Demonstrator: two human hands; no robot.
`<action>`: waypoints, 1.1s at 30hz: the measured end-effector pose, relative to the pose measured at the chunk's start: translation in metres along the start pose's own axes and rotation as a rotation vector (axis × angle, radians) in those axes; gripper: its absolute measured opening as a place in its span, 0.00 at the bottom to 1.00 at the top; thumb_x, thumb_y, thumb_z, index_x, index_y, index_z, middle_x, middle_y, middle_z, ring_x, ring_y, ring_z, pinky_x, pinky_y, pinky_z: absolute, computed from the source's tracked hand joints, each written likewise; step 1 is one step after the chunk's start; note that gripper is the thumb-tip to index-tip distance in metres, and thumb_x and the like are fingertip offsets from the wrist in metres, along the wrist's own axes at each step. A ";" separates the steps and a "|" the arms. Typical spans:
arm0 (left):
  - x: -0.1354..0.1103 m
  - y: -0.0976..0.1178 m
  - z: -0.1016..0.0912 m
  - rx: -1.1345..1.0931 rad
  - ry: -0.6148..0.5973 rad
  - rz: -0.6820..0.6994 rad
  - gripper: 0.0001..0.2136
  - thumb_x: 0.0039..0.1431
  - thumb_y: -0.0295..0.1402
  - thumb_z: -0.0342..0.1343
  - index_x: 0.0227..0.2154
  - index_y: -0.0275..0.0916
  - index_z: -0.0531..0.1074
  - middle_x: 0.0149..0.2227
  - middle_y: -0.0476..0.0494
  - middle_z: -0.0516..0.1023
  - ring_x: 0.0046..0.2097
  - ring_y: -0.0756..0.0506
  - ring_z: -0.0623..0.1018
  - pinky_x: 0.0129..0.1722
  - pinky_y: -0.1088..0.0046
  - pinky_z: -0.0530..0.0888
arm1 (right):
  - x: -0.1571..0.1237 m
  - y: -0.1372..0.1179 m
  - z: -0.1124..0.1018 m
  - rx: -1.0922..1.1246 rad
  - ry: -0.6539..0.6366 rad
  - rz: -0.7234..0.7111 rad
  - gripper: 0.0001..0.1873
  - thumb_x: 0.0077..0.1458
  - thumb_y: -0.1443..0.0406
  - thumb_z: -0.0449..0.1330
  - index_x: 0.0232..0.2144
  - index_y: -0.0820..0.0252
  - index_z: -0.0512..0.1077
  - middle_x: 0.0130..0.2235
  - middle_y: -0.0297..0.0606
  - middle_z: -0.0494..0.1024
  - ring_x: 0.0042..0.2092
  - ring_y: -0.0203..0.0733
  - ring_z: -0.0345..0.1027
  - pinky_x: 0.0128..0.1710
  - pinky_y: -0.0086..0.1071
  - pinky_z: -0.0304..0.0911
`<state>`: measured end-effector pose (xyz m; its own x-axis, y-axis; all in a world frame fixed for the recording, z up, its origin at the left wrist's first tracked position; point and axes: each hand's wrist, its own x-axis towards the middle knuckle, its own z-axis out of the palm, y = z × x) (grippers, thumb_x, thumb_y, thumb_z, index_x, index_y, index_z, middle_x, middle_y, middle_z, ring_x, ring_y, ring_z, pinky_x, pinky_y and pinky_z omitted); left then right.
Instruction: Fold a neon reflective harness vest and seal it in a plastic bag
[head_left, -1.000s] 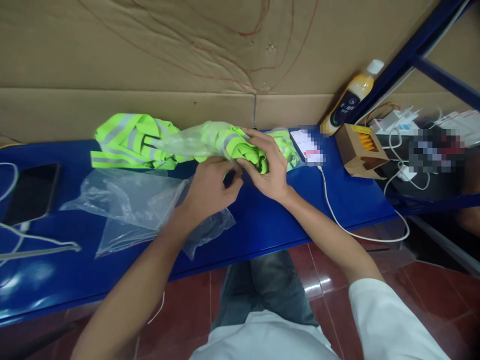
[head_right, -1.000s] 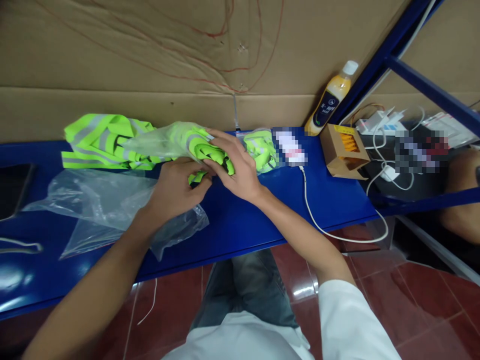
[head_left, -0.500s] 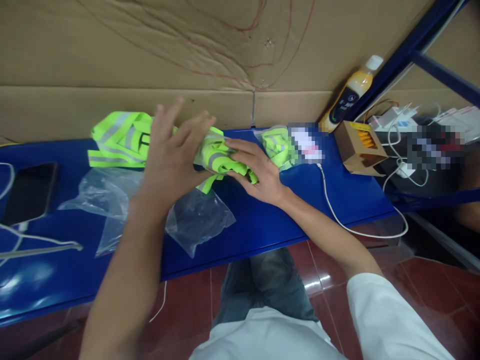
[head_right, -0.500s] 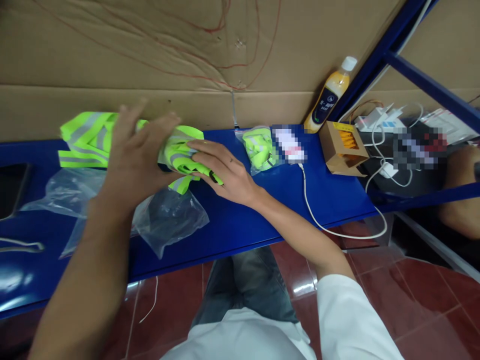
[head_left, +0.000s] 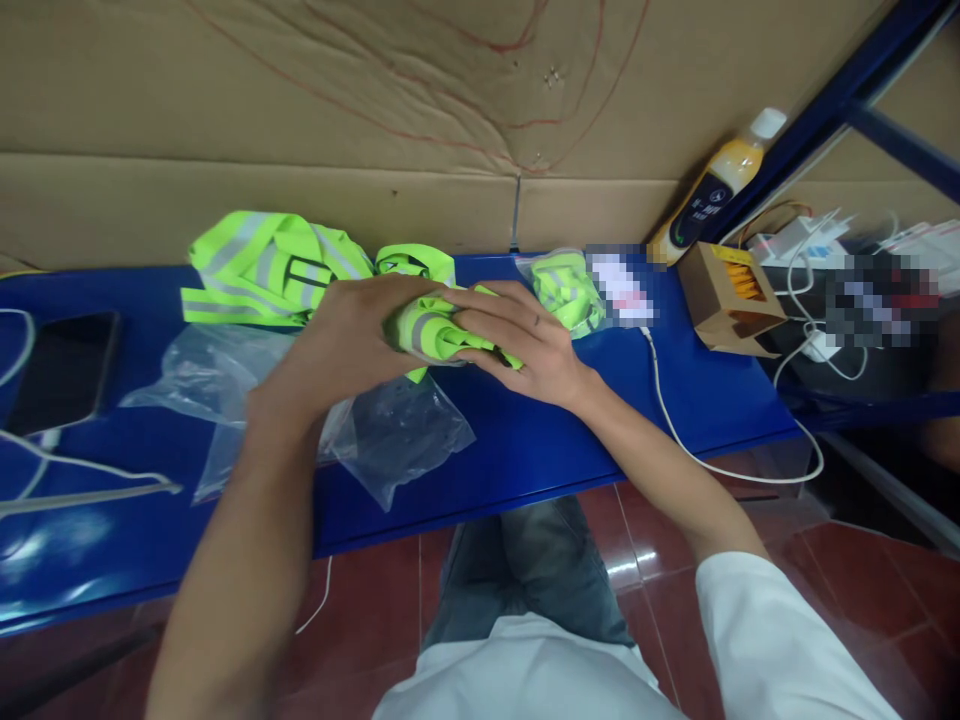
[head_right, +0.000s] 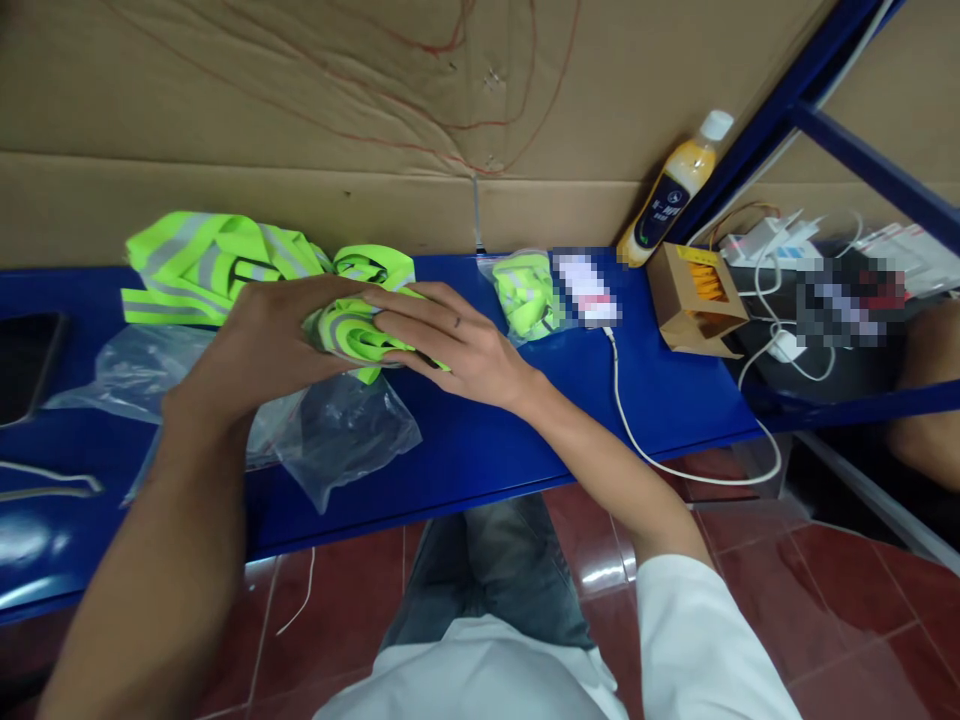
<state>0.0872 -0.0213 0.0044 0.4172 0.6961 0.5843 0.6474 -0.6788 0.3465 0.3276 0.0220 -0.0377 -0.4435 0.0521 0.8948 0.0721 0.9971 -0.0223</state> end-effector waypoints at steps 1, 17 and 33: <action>-0.001 -0.001 -0.002 -0.060 -0.001 -0.044 0.27 0.62 0.54 0.70 0.53 0.36 0.82 0.44 0.41 0.88 0.42 0.42 0.85 0.42 0.70 0.77 | 0.002 -0.001 -0.002 0.013 0.001 -0.005 0.20 0.71 0.66 0.65 0.61 0.63 0.71 0.59 0.55 0.83 0.62 0.49 0.79 0.63 0.51 0.77; 0.002 0.008 0.024 -0.058 0.032 -0.087 0.33 0.60 0.62 0.66 0.54 0.39 0.78 0.47 0.41 0.86 0.45 0.39 0.85 0.45 0.67 0.78 | 0.007 -0.018 -0.007 -0.113 0.012 0.345 0.25 0.70 0.58 0.65 0.65 0.51 0.68 0.62 0.49 0.71 0.67 0.53 0.69 0.67 0.51 0.72; 0.004 0.014 0.027 -0.232 0.087 -0.266 0.27 0.56 0.49 0.72 0.54 0.40 0.79 0.49 0.42 0.86 0.49 0.40 0.85 0.48 0.66 0.80 | 0.004 -0.014 -0.009 0.125 0.012 0.369 0.21 0.67 0.70 0.60 0.61 0.58 0.71 0.55 0.44 0.83 0.57 0.47 0.77 0.59 0.46 0.72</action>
<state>0.1148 -0.0221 -0.0085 0.1917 0.8397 0.5081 0.5599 -0.5188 0.6460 0.3332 0.0075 -0.0295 -0.3971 0.4086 0.8218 0.1151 0.9105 -0.3971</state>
